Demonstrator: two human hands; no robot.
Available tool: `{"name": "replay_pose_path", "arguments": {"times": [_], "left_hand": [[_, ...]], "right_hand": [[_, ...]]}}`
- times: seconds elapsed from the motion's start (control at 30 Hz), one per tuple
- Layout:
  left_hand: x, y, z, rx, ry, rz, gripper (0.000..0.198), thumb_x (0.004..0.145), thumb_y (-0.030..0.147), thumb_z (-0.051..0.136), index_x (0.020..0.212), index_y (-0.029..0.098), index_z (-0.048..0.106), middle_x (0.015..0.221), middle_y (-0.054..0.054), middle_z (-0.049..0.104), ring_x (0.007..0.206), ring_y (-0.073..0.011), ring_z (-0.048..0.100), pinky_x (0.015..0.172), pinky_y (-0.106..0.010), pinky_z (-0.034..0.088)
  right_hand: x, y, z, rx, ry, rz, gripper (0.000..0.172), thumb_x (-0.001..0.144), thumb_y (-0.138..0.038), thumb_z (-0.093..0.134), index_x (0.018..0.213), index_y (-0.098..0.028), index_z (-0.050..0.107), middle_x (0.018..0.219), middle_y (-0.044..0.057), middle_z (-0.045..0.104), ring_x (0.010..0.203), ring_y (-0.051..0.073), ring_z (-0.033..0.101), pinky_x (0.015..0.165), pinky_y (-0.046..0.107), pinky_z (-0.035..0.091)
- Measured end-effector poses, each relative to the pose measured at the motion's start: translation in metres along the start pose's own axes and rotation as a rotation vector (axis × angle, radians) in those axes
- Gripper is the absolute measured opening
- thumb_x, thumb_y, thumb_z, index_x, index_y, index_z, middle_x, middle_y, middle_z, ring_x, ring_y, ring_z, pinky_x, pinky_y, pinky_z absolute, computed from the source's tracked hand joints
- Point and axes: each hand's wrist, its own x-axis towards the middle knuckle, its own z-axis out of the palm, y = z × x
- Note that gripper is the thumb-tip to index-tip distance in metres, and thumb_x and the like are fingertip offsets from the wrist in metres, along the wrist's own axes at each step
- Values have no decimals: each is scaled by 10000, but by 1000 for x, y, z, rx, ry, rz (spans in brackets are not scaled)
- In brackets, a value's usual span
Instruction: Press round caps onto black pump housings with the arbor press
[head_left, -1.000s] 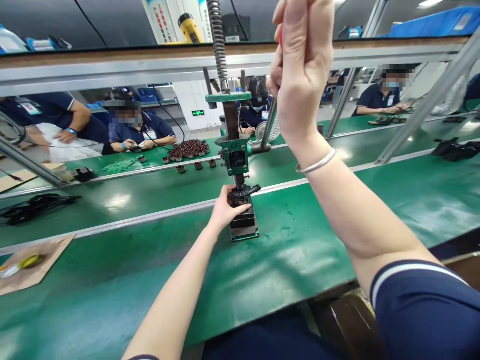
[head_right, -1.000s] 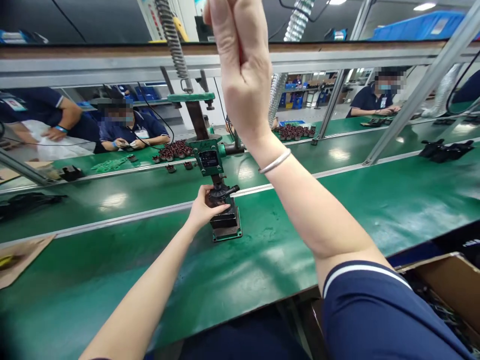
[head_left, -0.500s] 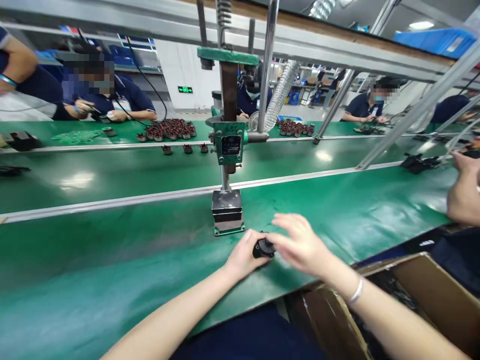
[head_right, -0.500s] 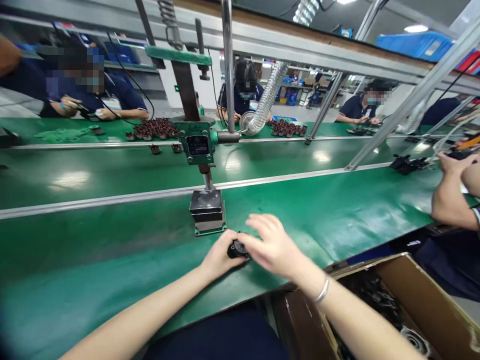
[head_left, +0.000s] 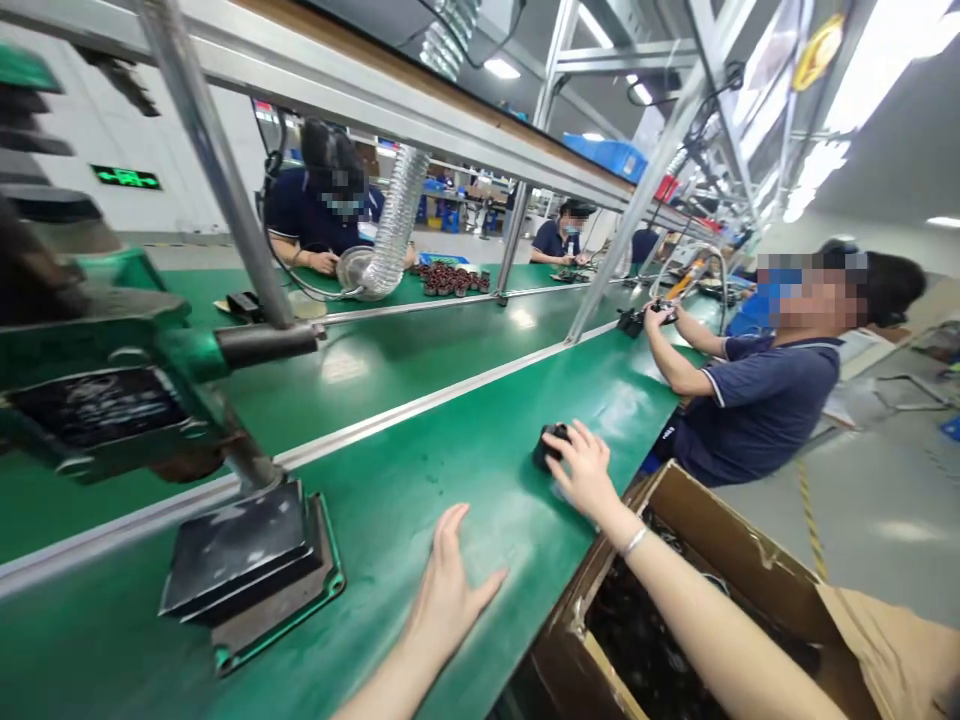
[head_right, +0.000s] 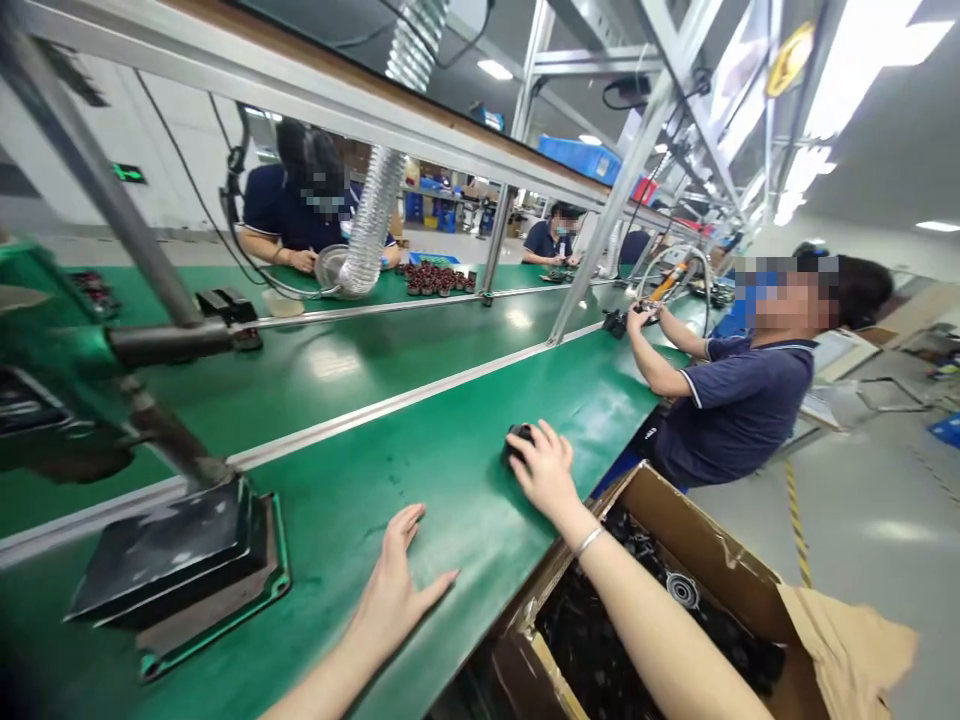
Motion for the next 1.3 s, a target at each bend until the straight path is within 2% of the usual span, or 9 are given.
{"name": "replay_pose_path", "arguments": {"times": [0.17,0.27,0.4,0.53,0.67,0.77,1.03,1.2,1.3], "left_hand": [[0,-2,-4,68,-46,9,675,805,353,625,1365,266,258,1376,-147,448,1266,-329,523,1030,-564,473],[1,-1,-6,96,-42,10,617,827,381,596,1346,254,287,1347,-145,478,1234,-319,554,1004,-545,502],[4,-1,-8,121,-52,32,556,839,405,577,1314,233,346,1311,-141,509,1210,-311,568,999,-531,508],[8,0,-12,100,-64,53,536,826,452,584,1267,199,412,1244,-135,537,1165,-314,577,1008,-546,488],[13,3,-14,65,-96,45,578,800,493,609,1261,192,432,1221,-127,540,1159,-311,563,1037,-545,462],[14,5,-15,54,-119,13,587,786,506,624,1252,197,445,1226,-124,544,1166,-315,559,1040,-548,459],[14,8,-15,63,-124,4,564,785,489,634,1228,192,453,1192,-117,570,1135,-303,584,1021,-535,483],[14,9,-16,58,-128,-12,517,799,487,611,1198,193,464,1178,-115,586,1122,-298,598,1018,-529,485],[13,8,-17,45,-140,-15,490,807,479,601,1185,199,467,1170,-111,592,1110,-295,608,1007,-527,492]], "right_hand": [[68,99,15,-10,21,338,546,871,-482,462,1368,-259,420,1432,69,294,1393,230,249,1164,503,305],[69,125,23,13,75,482,612,901,-490,404,1414,-166,323,1394,110,319,1350,171,318,1181,432,341],[7,143,25,19,62,593,590,898,-478,422,1388,-158,347,1373,95,350,1330,140,345,1191,388,348],[-109,162,9,-68,-28,879,607,909,-456,402,1421,-153,279,1410,105,291,1372,163,292,1212,419,316],[-217,155,-1,-55,-362,1061,665,878,-499,460,1411,-138,296,1376,115,337,1332,161,348,1181,411,362],[-257,133,9,55,-628,1014,673,864,-520,479,1396,-136,329,1364,112,360,1319,149,367,1181,396,366],[-232,106,44,143,-951,895,670,853,-542,485,1369,-133,361,1362,108,353,1331,158,344,1198,418,329],[-227,104,21,179,-1061,865,679,861,-545,466,1391,-144,328,1379,110,330,1330,160,342,1196,420,335],[-233,95,4,286,-1189,799,687,859,-551,469,1397,-150,319,1359,111,354,1259,135,413,1121,367,429]]}}
